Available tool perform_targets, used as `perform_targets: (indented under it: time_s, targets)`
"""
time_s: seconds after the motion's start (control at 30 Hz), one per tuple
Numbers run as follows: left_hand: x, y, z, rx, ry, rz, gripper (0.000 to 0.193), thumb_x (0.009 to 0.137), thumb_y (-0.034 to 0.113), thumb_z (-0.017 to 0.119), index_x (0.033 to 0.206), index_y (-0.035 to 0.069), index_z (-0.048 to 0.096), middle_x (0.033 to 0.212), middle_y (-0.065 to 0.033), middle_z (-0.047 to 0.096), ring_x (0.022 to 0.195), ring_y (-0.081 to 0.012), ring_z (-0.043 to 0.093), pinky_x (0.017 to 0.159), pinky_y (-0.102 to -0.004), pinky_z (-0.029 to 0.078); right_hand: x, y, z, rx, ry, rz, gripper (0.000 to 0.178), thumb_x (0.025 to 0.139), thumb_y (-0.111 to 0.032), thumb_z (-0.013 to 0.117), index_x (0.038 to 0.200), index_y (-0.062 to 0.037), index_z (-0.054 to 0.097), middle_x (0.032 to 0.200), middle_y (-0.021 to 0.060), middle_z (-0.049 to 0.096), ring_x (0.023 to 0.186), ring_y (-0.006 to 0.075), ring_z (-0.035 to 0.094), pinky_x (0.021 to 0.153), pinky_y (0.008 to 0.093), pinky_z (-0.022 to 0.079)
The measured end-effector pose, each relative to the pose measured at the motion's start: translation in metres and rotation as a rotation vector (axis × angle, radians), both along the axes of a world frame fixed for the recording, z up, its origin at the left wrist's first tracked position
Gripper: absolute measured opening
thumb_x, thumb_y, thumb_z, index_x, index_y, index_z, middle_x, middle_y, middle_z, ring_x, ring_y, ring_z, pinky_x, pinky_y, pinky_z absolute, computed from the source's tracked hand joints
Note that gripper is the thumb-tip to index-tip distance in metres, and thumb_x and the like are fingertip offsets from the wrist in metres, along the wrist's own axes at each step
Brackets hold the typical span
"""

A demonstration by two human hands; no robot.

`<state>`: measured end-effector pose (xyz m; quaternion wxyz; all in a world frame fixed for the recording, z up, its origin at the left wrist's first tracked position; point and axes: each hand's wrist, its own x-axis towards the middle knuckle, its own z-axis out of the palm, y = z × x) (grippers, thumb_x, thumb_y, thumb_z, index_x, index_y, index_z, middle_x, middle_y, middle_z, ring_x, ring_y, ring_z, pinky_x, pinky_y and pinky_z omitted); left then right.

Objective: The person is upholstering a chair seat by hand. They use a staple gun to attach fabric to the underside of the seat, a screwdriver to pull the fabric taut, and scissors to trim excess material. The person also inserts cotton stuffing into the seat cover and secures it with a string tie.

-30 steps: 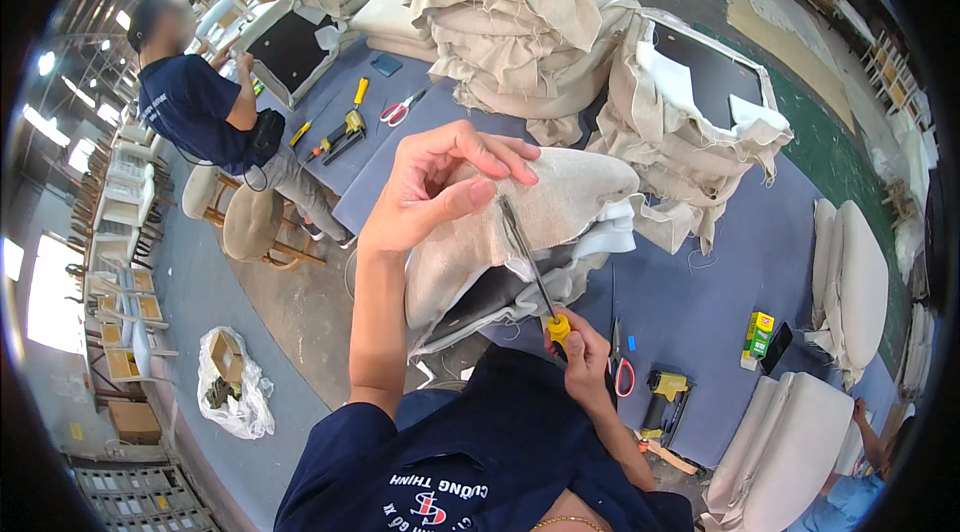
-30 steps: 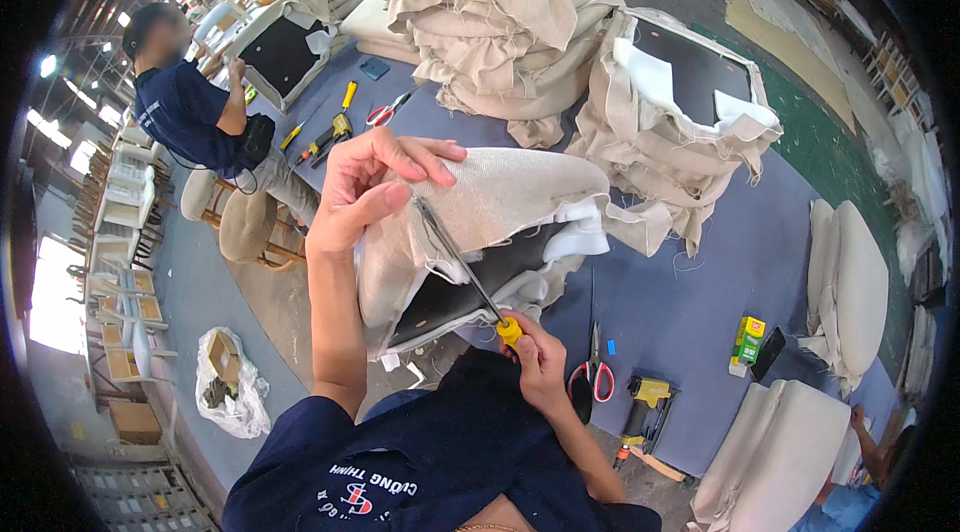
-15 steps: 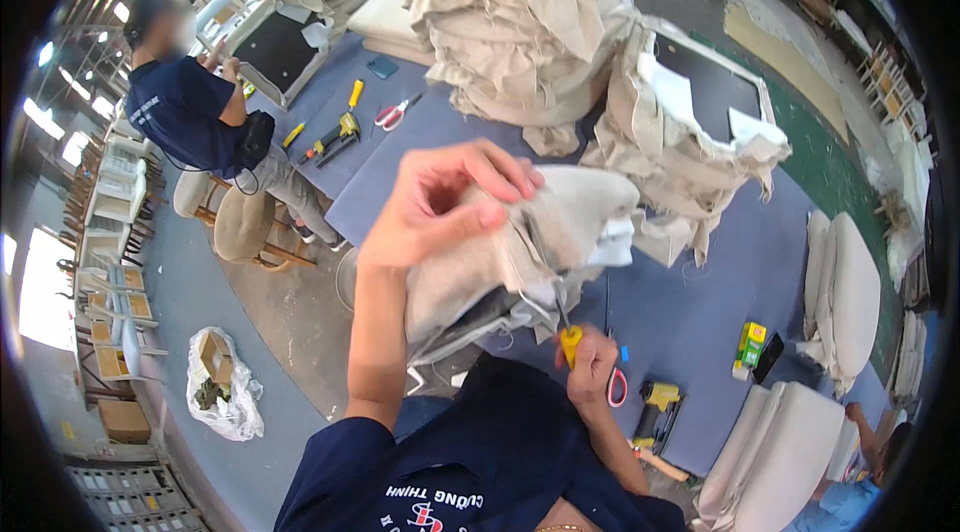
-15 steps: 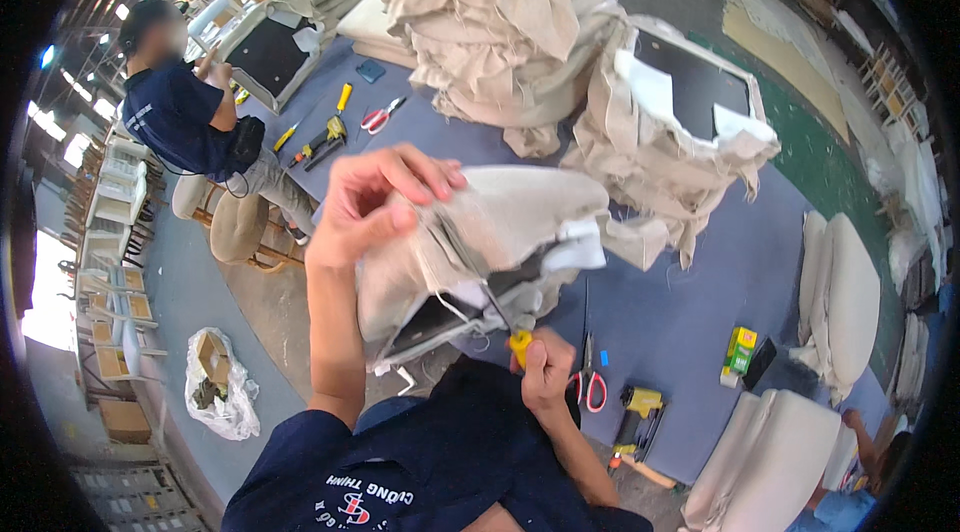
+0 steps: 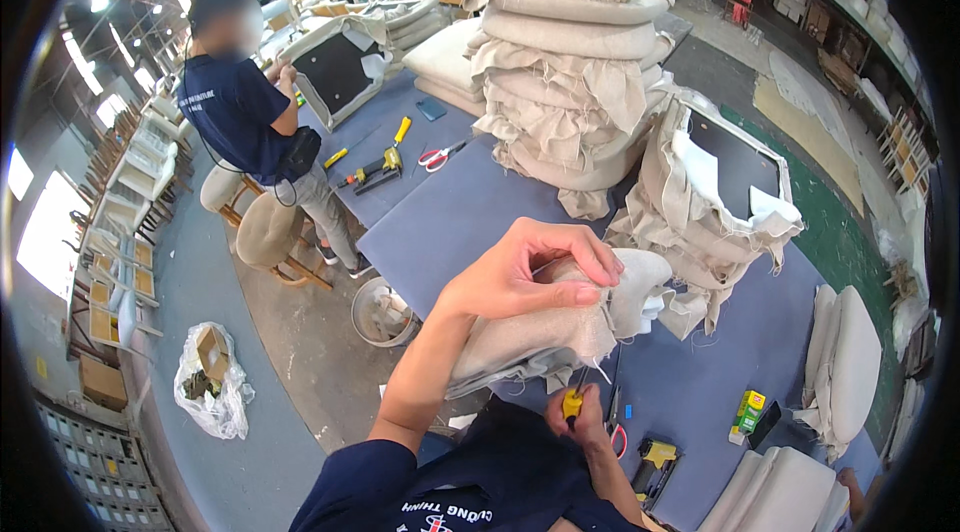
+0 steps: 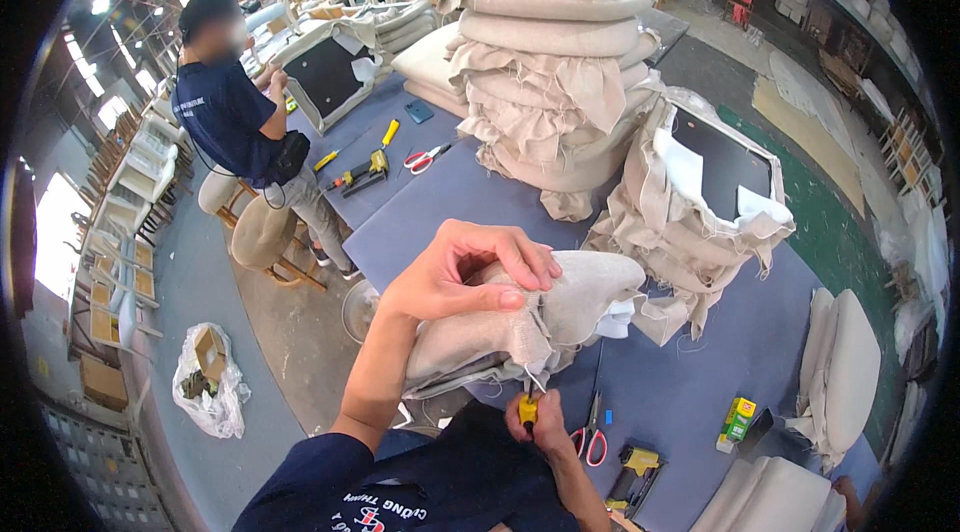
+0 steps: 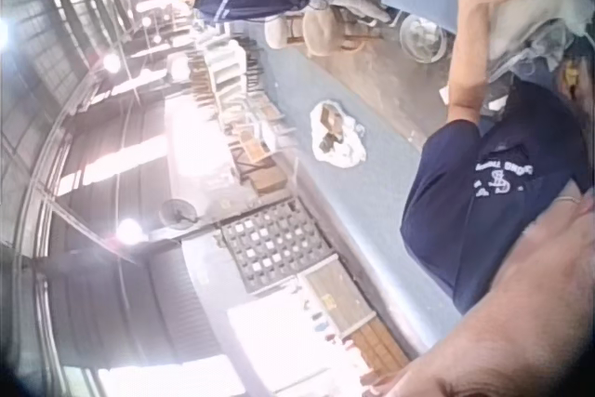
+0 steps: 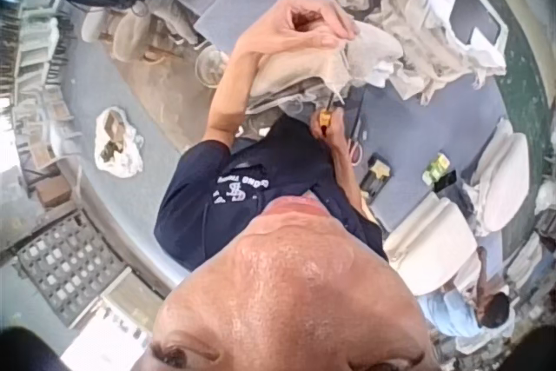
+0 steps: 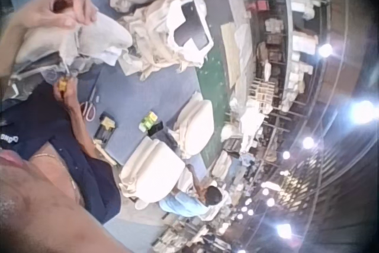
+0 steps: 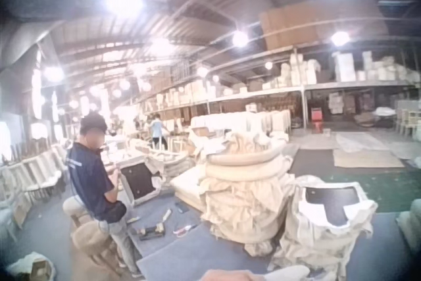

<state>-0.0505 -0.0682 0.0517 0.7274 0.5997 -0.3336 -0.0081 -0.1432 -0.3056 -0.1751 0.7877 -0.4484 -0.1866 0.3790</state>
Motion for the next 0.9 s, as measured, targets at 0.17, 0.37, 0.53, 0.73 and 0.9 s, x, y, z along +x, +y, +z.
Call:
perform_targets:
  time_s: [0.17, 0.37, 0.53, 0.73, 0.9]
  targets:
    - [0.021, 0.013, 0.001, -0.011, -0.012, -0.103, 0.011, 0.09, 0.004, 0.076, 0.1, -0.001, 0.073, 0.107, -0.0136, 0.074, 0.109, -0.0231, 0.066, 0.102, -0.0382, 0.047, -0.005, -0.012, -0.011, 0.378, 0.215, -0.386, 0.078, 0.1, -0.075, 0.029, 0.074, -0.0073, 0.058, 0.062, 0.0055, 0.056, 0.052, 0.0198, 0.052, 0.051, 0.0353, 0.043]
    - [0.035, 0.024, 0.007, 0.031, -0.009, -0.202, 0.01, 0.09, 0.007, 0.076, 0.097, 0.001, 0.072, 0.103, -0.0133, 0.075, 0.115, -0.0295, 0.065, 0.107, -0.0452, 0.045, 0.048, -0.092, -0.069, 0.278, 0.461, -1.027, 0.057, 0.107, -0.06, 0.037, 0.096, -0.0087, 0.061, 0.064, 0.0023, 0.052, 0.046, 0.0152, 0.051, 0.045, 0.034, 0.042]
    - [0.036, 0.001, 0.001, -0.056, -0.007, -0.286, 0.011, 0.092, 0.008, 0.075, 0.099, 0.001, 0.071, 0.103, -0.0107, 0.075, 0.113, -0.0247, 0.066, 0.105, -0.04, 0.047, 0.024, -0.185, -0.205, -0.784, 0.129, -0.954, 0.026, 0.107, -0.033, 0.054, 0.108, -0.0077, 0.06, 0.069, 0.0038, 0.055, 0.057, 0.0171, 0.059, 0.055, 0.0354, 0.049]
    - [0.031, 0.008, -0.002, -0.049, 0.01, -0.264, 0.01, 0.093, 0.008, 0.075, 0.097, 0.0, 0.071, 0.1, -0.0102, 0.075, 0.108, -0.0224, 0.068, 0.103, -0.0376, 0.048, 0.057, -0.173, -0.146, -1.367, -0.85, -1.117, 0.031, 0.099, -0.018, 0.062, 0.121, 0.0038, 0.064, 0.105, 0.0163, 0.07, 0.097, 0.0311, 0.069, 0.088, 0.0436, 0.055]
    - [0.046, -0.002, -0.001, -0.072, 0.014, -0.269, 0.01, 0.093, 0.007, 0.074, 0.097, -0.001, 0.07, 0.1, -0.0107, 0.075, 0.105, -0.0209, 0.068, 0.1, -0.0365, 0.049, 0.079, -0.043, 0.152, -0.454, -1.064, -1.057, 0.043, 0.091, -0.025, 0.073, 0.124, 0.0021, 0.064, 0.122, 0.0164, 0.064, 0.107, 0.0289, 0.065, 0.094, 0.0366, 0.05]
